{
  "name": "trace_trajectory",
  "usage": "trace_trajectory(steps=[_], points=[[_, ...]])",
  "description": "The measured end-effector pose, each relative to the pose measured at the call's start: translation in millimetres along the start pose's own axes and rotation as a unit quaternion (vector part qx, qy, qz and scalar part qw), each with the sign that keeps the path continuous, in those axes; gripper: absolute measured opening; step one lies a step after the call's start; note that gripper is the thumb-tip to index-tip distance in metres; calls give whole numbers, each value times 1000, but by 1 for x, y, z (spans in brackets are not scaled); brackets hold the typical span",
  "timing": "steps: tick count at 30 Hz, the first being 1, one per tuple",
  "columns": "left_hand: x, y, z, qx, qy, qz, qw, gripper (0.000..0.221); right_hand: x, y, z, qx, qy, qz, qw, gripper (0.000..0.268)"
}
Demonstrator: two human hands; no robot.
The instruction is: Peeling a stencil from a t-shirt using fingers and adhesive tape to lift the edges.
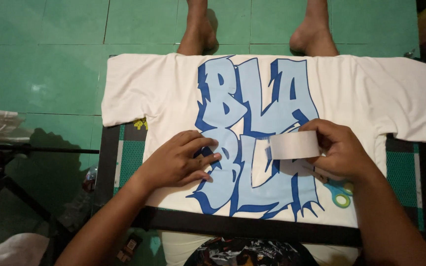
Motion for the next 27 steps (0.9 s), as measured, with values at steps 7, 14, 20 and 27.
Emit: trace_trajectory(steps=[7,14,20,27], points=[[18,-10,5,6,61,31,998,47,1,1,-15,12,56,6,998,56],[37,-32,6,70,11,132,989,19,1,2,-19,30,73,3,997,56],[22,-34,-1,105,20,128,986,15,1,3,-14,-11,53,6,999,60],[18,-30,-2,127,21,134,983,22,3,5,-18,30,80,4,996,58]])
Point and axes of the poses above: each hand's wrist, its own y-axis away from the middle knuckle, its own x-axis out of the back of the hand, z = x × y, the point moved 9 cm from there along -y, towards the middle knuckle, and after that the axes turned 3 degrees about -z, right-handed, at the moved point
